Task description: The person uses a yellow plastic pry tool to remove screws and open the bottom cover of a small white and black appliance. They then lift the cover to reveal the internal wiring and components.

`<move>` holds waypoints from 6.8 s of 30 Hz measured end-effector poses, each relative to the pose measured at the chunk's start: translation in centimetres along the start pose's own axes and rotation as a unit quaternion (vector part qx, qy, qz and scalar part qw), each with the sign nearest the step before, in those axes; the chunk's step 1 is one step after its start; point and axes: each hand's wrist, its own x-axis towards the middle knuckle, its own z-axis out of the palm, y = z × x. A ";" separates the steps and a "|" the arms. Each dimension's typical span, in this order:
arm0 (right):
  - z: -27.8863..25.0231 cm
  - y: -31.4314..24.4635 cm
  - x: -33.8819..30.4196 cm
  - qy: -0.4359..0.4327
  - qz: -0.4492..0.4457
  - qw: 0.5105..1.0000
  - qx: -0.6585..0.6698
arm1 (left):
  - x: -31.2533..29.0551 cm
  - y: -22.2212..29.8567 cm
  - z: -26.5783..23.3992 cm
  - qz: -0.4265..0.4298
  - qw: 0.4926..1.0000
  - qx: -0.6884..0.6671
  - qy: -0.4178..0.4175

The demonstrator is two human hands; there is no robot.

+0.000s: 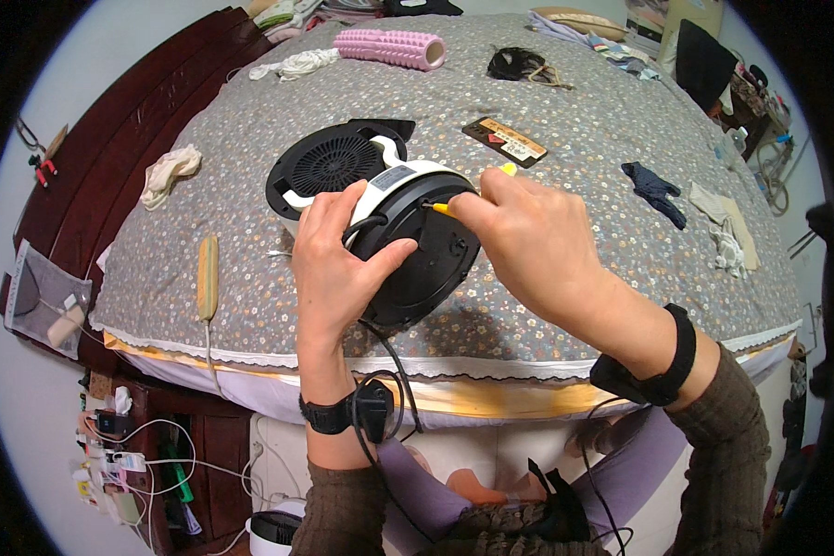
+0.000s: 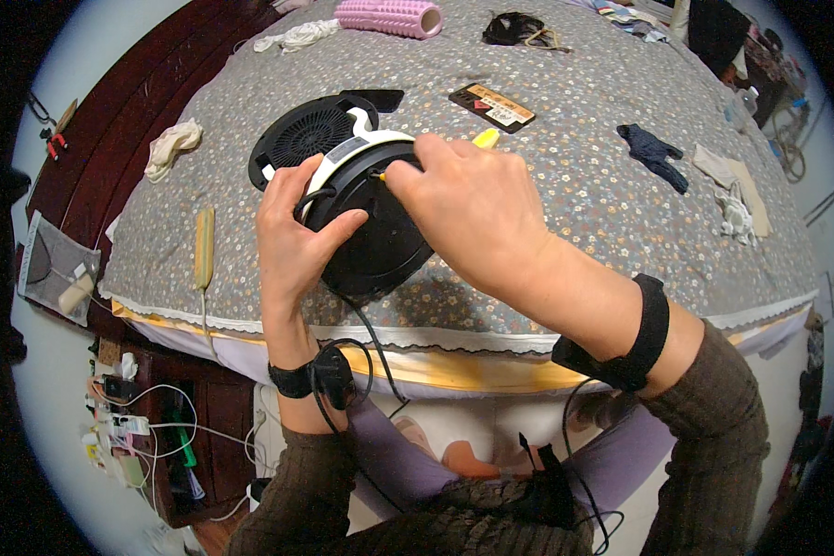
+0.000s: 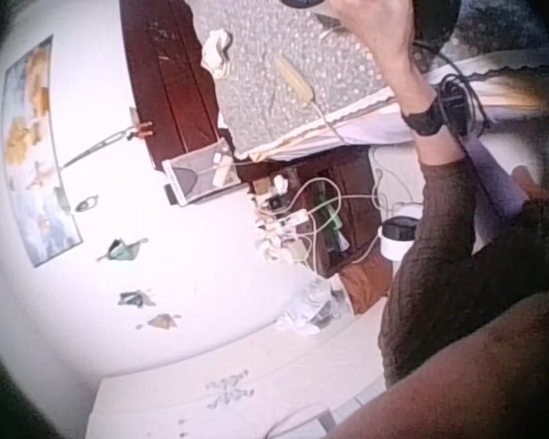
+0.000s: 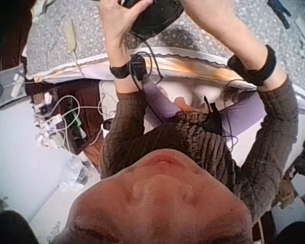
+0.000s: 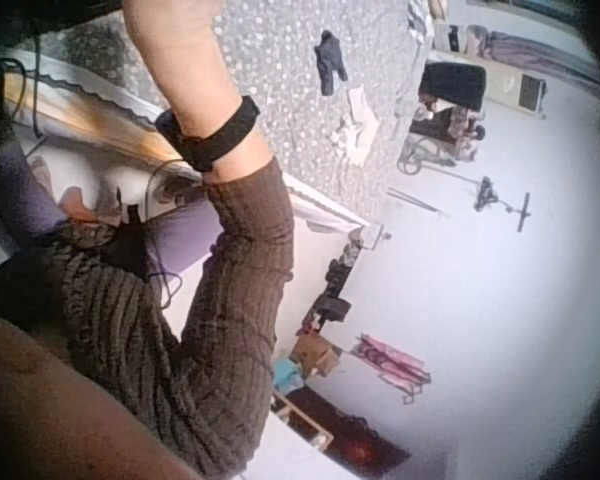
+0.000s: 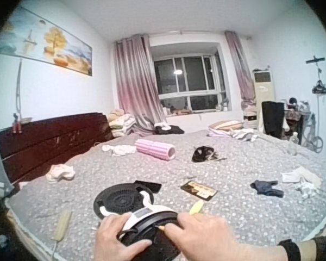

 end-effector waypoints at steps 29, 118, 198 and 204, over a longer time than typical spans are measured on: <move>-0.4 0.2 0.4 -0.226 0.392 0.682 0.574 | 0.0 0.0 0.5 -0.006 1.000 -0.030 0.005; -0.1 0.3 0.2 -0.011 -0.017 0.999 -0.050 | 0.0 0.3 0.8 -0.002 0.999 -0.038 0.004; -0.9 0.4 -1.9 -0.071 0.148 0.956 0.244 | 0.0 0.3 1.0 -0.018 0.998 -0.055 0.001; -0.6 0.5 -2.2 -0.052 0.150 0.952 0.261 | 0.0 0.2 1.0 -0.017 0.999 -0.050 0.001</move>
